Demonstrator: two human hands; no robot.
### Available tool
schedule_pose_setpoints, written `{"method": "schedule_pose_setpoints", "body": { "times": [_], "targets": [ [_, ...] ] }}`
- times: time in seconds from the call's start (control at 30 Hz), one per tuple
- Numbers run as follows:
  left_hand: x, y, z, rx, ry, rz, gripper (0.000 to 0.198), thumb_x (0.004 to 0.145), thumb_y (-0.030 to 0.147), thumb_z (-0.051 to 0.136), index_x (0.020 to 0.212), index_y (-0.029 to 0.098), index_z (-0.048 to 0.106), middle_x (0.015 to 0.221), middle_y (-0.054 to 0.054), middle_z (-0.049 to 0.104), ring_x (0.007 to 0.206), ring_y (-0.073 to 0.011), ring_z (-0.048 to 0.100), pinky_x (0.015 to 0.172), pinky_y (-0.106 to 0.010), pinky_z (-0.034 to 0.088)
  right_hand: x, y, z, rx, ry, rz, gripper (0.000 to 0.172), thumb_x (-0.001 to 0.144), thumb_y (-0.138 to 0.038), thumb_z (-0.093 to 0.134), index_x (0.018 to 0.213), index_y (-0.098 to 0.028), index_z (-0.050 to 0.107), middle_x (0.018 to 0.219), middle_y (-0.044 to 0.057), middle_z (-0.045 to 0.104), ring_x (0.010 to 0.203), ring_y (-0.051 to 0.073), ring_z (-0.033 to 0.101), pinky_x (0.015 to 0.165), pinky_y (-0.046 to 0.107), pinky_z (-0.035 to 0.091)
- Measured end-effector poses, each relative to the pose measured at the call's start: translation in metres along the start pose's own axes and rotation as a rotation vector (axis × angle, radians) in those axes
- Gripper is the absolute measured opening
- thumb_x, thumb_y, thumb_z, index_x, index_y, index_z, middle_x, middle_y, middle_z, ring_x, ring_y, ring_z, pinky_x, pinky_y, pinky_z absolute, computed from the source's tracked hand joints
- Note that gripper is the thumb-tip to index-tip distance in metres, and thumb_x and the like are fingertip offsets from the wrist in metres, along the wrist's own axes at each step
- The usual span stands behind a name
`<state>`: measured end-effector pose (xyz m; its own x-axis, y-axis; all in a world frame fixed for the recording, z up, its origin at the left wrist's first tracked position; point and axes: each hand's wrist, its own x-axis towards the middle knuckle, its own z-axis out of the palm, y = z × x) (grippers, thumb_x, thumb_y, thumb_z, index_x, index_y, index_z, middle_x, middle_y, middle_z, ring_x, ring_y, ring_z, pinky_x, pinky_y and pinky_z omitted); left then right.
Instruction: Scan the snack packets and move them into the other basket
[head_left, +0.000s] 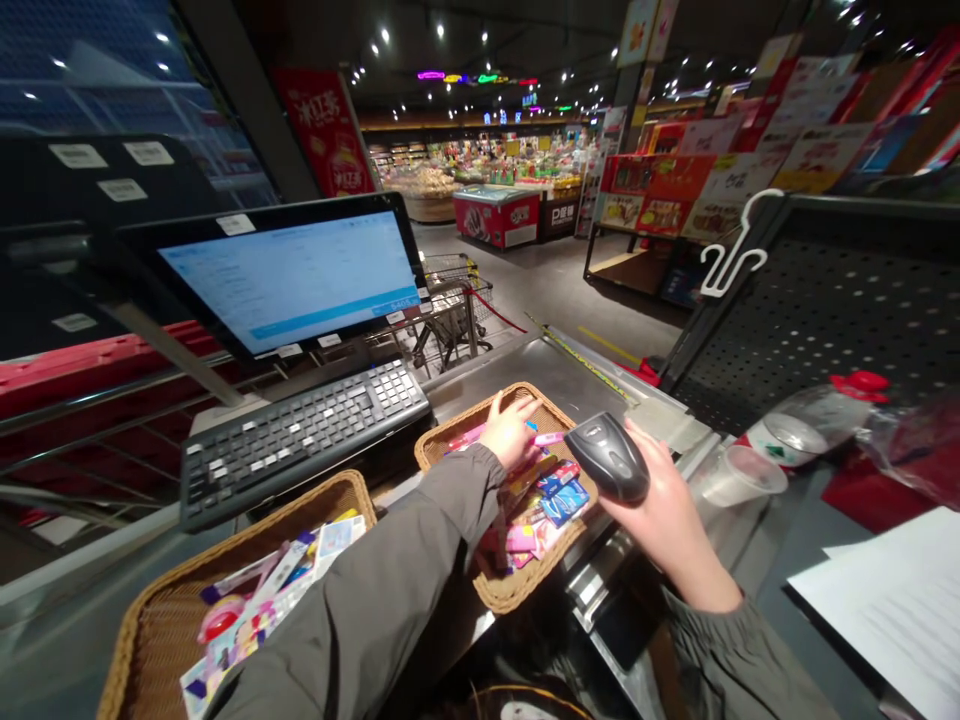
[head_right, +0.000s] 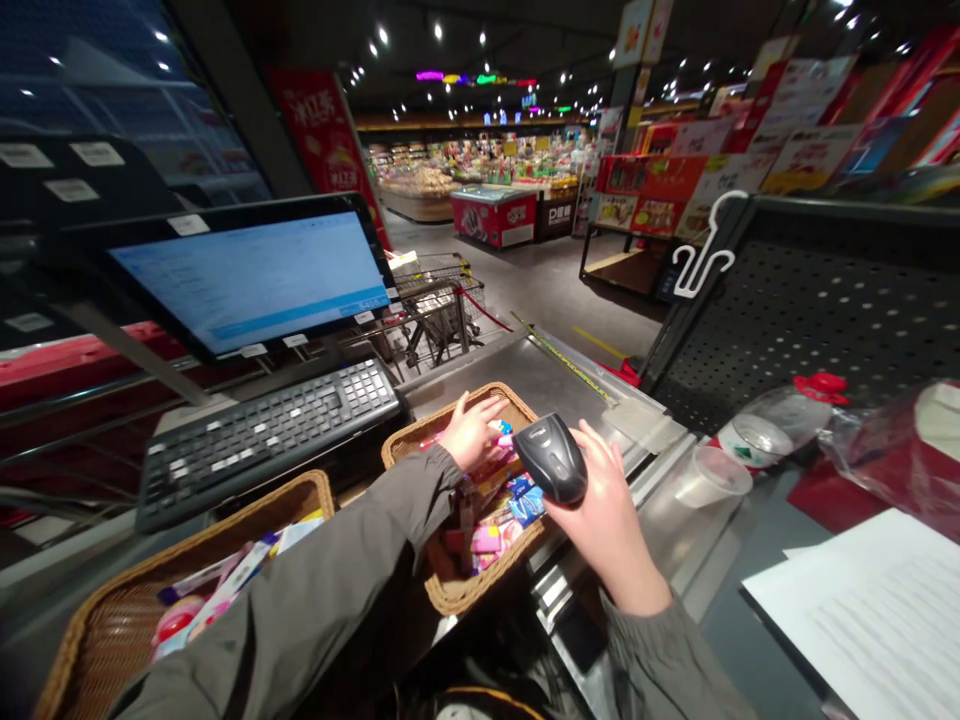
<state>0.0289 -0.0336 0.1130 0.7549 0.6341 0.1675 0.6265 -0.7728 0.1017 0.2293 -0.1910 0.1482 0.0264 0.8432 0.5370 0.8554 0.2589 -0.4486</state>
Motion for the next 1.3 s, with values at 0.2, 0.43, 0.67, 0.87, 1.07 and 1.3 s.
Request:
{"method": "schedule_pose_setpoints", "body": {
  "times": [0.2, 0.43, 0.67, 0.87, 1.07, 1.3],
  "targets": [
    [-0.054, -0.017, -0.098, 0.201, 0.373, 0.069, 0.021, 0.092, 0.035, 0.059, 0.109, 0.034, 0.071, 0.156, -0.004, 0.038, 0.144, -0.0279, 0.033, 0.118, -0.064, 0.0, 0.007, -0.035, -0.006, 0.026, 0.015, -0.127, 0.053, 0.079, -0.035, 0.063, 0.129, -0.02, 0.051, 0.131, 0.017, 0.058, 0.136, 0.041, 0.042, 0.111, 0.071, 0.026],
    [-0.141, -0.042, -0.159, 0.459, 0.704, 0.013, 0.016, 0.096, 0.031, 0.056, 0.101, 0.032, 0.071, 0.152, -0.002, 0.044, 0.143, -0.0235, 0.038, 0.12, -0.057, -0.004, 0.021, -0.107, 0.0, 0.065, -0.043, -0.366, 0.05, 0.08, -0.032, 0.06, 0.128, -0.019, 0.052, 0.135, 0.018, 0.053, 0.141, 0.041, 0.034, 0.111, 0.073, 0.021],
    [-0.218, -0.055, -0.187, 0.61, 0.751, -0.085, 0.015, 0.096, 0.03, 0.056, 0.101, 0.032, 0.07, 0.149, -0.003, 0.047, 0.14, -0.0227, 0.042, 0.121, -0.056, -0.004, 0.02, -0.168, 0.013, 0.105, -0.11, -0.52, 0.047, 0.081, -0.03, 0.059, 0.126, -0.02, 0.055, 0.138, 0.018, 0.052, 0.141, 0.04, 0.035, 0.111, 0.073, 0.022],
    [-0.266, -0.055, -0.196, 0.647, 0.752, -0.119, 0.014, 0.094, 0.029, 0.059, 0.102, 0.031, 0.07, 0.147, -0.004, 0.049, 0.139, -0.0224, 0.043, 0.122, -0.052, -0.006, 0.013, -0.2, 0.023, 0.135, -0.162, -0.587, 0.048, 0.078, -0.024, 0.06, 0.125, -0.019, 0.055, 0.139, 0.017, 0.052, 0.141, 0.039, 0.035, 0.11, 0.072, 0.025],
    [-0.296, -0.054, -0.2, 0.66, 0.728, -0.161, 0.017, 0.095, 0.027, 0.056, 0.104, 0.032, 0.07, 0.147, -0.003, 0.049, 0.138, -0.0226, 0.044, 0.121, -0.054, -0.006, 0.008, -0.222, 0.029, 0.169, -0.221, -0.62, 0.046, 0.076, -0.023, 0.06, 0.122, -0.02, 0.057, 0.135, 0.015, 0.055, 0.14, 0.039, 0.036, 0.11, 0.072, 0.023],
    [-0.32, -0.055, -0.199, 0.633, 0.694, -0.203, 0.019, 0.096, 0.029, 0.054, 0.107, 0.032, 0.07, 0.148, -0.005, 0.049, 0.138, -0.0238, 0.044, 0.121, -0.056, -0.005, 0.002, -0.233, 0.032, 0.168, -0.237, -0.651, 0.046, 0.077, -0.023, 0.059, 0.122, -0.019, 0.057, 0.132, 0.015, 0.056, 0.14, 0.037, 0.037, 0.112, 0.07, 0.022]
  ]
}}
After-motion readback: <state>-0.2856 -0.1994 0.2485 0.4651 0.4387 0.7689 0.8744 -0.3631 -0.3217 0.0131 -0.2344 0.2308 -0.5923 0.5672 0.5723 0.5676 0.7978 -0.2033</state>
